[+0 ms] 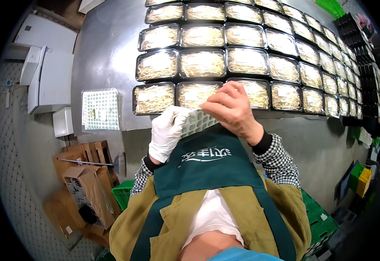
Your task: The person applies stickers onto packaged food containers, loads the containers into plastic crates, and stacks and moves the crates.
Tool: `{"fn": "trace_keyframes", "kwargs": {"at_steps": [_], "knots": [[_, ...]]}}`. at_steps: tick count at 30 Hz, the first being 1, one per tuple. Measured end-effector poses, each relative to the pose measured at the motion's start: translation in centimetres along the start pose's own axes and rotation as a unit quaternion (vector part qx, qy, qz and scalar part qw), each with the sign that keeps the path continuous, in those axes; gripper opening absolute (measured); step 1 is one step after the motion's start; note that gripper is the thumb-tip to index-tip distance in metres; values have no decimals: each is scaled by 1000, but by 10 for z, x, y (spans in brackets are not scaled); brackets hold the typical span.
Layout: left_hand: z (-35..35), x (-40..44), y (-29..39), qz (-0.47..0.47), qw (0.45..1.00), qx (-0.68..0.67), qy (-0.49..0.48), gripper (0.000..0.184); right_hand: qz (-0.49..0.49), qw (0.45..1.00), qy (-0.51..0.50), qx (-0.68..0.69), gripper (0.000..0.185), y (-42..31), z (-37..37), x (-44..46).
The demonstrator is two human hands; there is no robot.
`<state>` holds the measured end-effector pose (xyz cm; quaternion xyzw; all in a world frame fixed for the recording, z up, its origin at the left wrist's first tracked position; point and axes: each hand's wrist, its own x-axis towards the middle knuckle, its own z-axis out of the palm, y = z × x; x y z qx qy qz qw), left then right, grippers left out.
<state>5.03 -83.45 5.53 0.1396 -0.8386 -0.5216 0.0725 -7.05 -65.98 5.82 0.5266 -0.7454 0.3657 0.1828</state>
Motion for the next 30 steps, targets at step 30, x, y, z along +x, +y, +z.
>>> {"fn": "trace_keyframes", "kwargs": {"at_steps": [30], "knots": [[-7,45,5,-81,994,-68,37,13,507,688,-21,519,22,114,8,-43]]}}
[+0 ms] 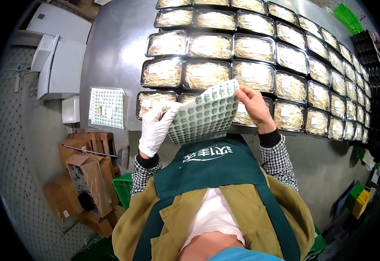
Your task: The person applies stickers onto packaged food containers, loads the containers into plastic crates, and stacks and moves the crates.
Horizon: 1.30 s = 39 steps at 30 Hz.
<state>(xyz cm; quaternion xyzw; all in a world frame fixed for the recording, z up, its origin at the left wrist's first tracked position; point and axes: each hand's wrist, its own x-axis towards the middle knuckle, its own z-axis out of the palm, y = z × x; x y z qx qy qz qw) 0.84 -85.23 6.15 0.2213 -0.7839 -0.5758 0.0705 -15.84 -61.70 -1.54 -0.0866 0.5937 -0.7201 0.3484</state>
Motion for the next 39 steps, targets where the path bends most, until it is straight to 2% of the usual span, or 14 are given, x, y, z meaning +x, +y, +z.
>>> {"fn": "trace_keyframes", "kwargs": {"at_steps": [3,4,7,8,13,16,19,22,24,28,29,32,35,39], "knots": [[-1,9,8,117,988,93,-26,23,-33,999,-3,-10,20,-11,9,-9],[2,10,19,174,961,214,12,40,-41,999,-4,-19,20,-18,14,-13],[8,17,17,183,928,322,-47,49,-62,998,-7,-16,16,-30,31,-22],[10,16,9,215,932,289,-45,45,-62,998,-2,-18,16,-34,34,-24],[8,6,-4,22,988,116,-99,22,-136,989,30,-57,9,-33,33,-32],[1,3,-7,168,968,183,-37,11,-276,948,39,-156,7,-23,31,-32],[-4,-2,-1,151,970,182,-55,9,-325,924,56,-192,6,-30,37,-33],[-8,-8,5,173,967,176,-69,5,-304,945,8,-120,7,-39,42,-32],[-11,-11,7,182,965,167,-86,4,-193,980,-52,-17,9,-40,41,-35],[-16,-14,17,190,958,192,-91,6,-100,988,-36,-112,17,-46,33,-27],[-16,-13,17,232,945,217,-76,7,-105,978,-44,-173,25,-55,32,-23],[-18,-10,20,260,927,262,-66,9,-332,836,-81,-430,53,-92,42,-17],[-18,-6,27,286,916,272,-74,9,-395,683,-192,-583,44,-112,47,-11],[-20,0,28,295,908,286,-82,8,-407,668,-226,-580,27,-111,47,-5]]}}
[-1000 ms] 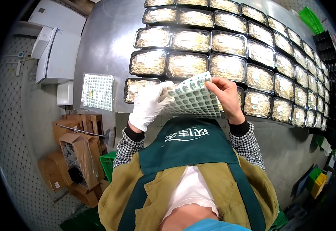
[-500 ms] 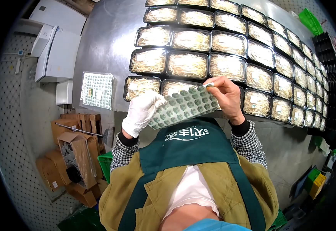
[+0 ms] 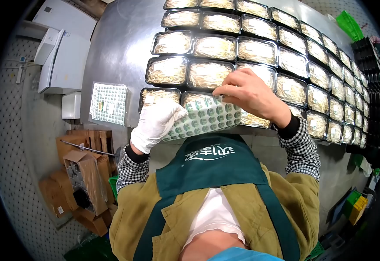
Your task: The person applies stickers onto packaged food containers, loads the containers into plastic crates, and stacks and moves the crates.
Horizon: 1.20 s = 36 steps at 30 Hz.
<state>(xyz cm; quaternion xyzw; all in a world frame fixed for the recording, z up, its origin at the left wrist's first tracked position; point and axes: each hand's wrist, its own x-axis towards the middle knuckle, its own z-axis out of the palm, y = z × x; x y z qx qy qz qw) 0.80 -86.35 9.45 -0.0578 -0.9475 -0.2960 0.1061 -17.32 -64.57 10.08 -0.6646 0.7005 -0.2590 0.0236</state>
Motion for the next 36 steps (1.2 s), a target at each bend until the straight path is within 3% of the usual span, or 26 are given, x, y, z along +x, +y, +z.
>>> {"fn": "trace_keyframes", "kwargs": {"at_steps": [3,5,7,9,12,13,15,17,19,22,27,29,31,33,36], "knots": [[0,1,-5,-48,997,-46,-38,7,-17,998,20,64,14,6,9,-5],[4,-1,-16,-68,993,-72,-67,9,11,979,20,204,8,16,13,-10],[3,-3,-20,-101,988,-58,-100,11,194,879,174,400,14,59,31,-28],[1,-8,-20,-143,978,-118,-97,13,350,739,402,413,30,128,52,-41],[-4,-9,-17,-183,965,-161,-99,12,461,751,420,218,54,205,95,-67],[-6,-7,-15,-196,961,-168,-99,12,465,780,403,112,54,212,102,-62],[-9,-6,-13,-210,958,-173,-96,11,426,821,381,-11,56,215,112,-52],[-12,-5,-13,-212,958,-168,-92,8,411,824,388,18,57,222,124,-44],[-17,-6,-17,-217,957,-169,-91,8,382,843,317,-205,56,227,123,-49],[-23,-7,-20,-223,958,-166,-73,8,422,824,325,-191,49,248,113,-56],[-24,17,-15,-206,967,-137,-66,5,477,760,438,50,51,304,79,-19],[-24,27,-12,-202,970,-120,-63,5,490,758,430,18,52,340,90,-4],[-23,34,-11,-217,967,-121,-53,4,492,786,333,-173,53,349,94,3],[-23,36,-14,-219,968,-113,-51,4,478,802,286,-218,53,345,88,1],[-21,36,-17,-235,966,-96,-46,4,451,790,323,-260,52,358,75,-4]]}}
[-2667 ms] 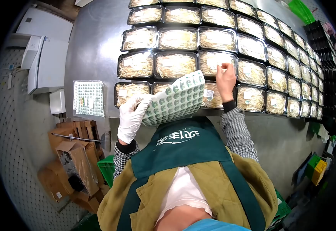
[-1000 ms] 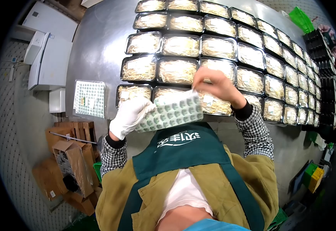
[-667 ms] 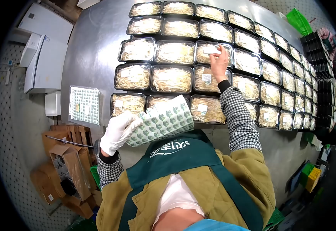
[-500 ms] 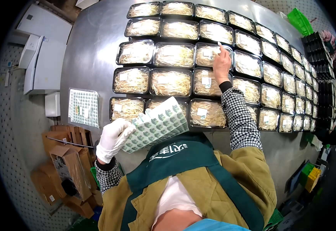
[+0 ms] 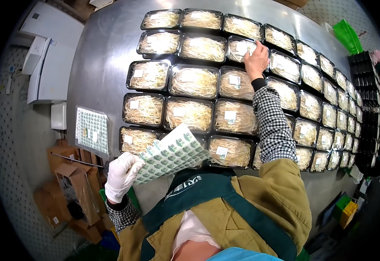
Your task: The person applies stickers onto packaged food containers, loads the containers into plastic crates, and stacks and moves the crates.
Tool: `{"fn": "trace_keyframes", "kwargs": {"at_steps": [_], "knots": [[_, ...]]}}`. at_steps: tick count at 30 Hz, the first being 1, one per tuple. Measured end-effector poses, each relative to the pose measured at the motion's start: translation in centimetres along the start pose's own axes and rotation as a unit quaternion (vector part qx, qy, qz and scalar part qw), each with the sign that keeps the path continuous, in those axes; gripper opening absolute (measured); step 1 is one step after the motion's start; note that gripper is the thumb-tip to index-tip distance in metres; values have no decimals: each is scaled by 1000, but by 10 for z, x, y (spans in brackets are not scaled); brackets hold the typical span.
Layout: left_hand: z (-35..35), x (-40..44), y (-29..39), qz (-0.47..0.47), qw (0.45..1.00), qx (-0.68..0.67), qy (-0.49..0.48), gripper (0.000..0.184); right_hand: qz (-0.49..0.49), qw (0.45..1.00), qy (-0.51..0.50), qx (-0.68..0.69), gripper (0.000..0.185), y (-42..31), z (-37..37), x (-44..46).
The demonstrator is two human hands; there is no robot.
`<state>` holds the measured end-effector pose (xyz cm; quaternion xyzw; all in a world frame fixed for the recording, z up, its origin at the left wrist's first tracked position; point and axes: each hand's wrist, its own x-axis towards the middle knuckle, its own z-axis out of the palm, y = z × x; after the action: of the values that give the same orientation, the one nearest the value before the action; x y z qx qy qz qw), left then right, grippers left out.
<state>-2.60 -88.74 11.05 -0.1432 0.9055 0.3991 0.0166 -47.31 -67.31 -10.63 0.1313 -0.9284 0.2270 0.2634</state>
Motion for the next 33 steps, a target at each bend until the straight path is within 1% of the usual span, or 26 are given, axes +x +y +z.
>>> {"fn": "trace_keyframes", "kwargs": {"at_steps": [1,3,4,5,7,8,9,11,12,14,15,16,17,18,19,20,21,22,23,24,25,27,28,31,33], "knots": [[1,2,1,-4,1000,0,4,4,19,998,-4,56,37,7,10,10],[4,9,7,-22,1000,0,-1,4,35,993,11,114,20,11,37,37],[5,13,9,-13,1000,3,4,5,44,989,37,140,18,17,66,54],[8,16,11,-8,1000,7,8,5,60,986,15,153,18,16,82,70],[10,21,15,-13,1000,25,13,6,147,969,-64,189,18,2,96,93],[11,24,15,-14,999,35,15,6,159,975,-84,132,17,-5,97,99],[11,25,16,-25,998,50,11,7,124,990,-31,60,16,-12,95,93],[11,25,16,-50,998,47,6,6,97,995,-25,-4,20,-14,94,90],[11,26,17,-55,997,44,7,4,86,996,-13,-1,24,-13,95,91],[12,26,19,-71,997,35,12,7,72,996,32,30,20,-12,93,89],[12,28,15,-36,997,65,19,9,56,996,52,50,18,-12,96,86],[12,30,12,-7,998,61,28,9,50,989,-5,136,15,-23,87,81],[13,33,10,20,997,57,40,10,20,956,-92,279,18,-44,66,67],[13,36,8,26,996,76,45,11,-13,888,-240,393,21,-73,28,51],[14,36,7,31,994,92,48,12,-37,765,-358,533,20,-103,-6,28],[16,37,5,32,993,98,52,12,-74,699,-505,501,20,-130,-58,11],[15,40,3,42,992,105,55,12,-211,654,-513,514,26,-150,-86,-10],[10,39,4,41,986,156,32,12,-315,623,-515,498,35,-171,-125,-22],[8,38,7,38,990,130,40,12,-384,607,-502,481,44,-183,-140,-40],[8,35,7,46,989,132,45,13,-437,625,-471,443,52,-194,-158,-51],[6,32,5,56,988,132,48,13,-442,632,-446,454,52,-205,-172,-59],[0,24,-1,89,987,128,33,11,-474,637,-427,433,47,-221,-192,-69],[-4,20,-6,107,986,126,25,11,-474,634,-427,437,42,-227,-198,-77],[-17,4,-25,144,983,111,0,12,-484,679,-395,386,29,-246,-224,-101],[-32,-5,-39,157,985,64,-29,13,-480,714,-348,374,23,-261,-233,-126]]}}
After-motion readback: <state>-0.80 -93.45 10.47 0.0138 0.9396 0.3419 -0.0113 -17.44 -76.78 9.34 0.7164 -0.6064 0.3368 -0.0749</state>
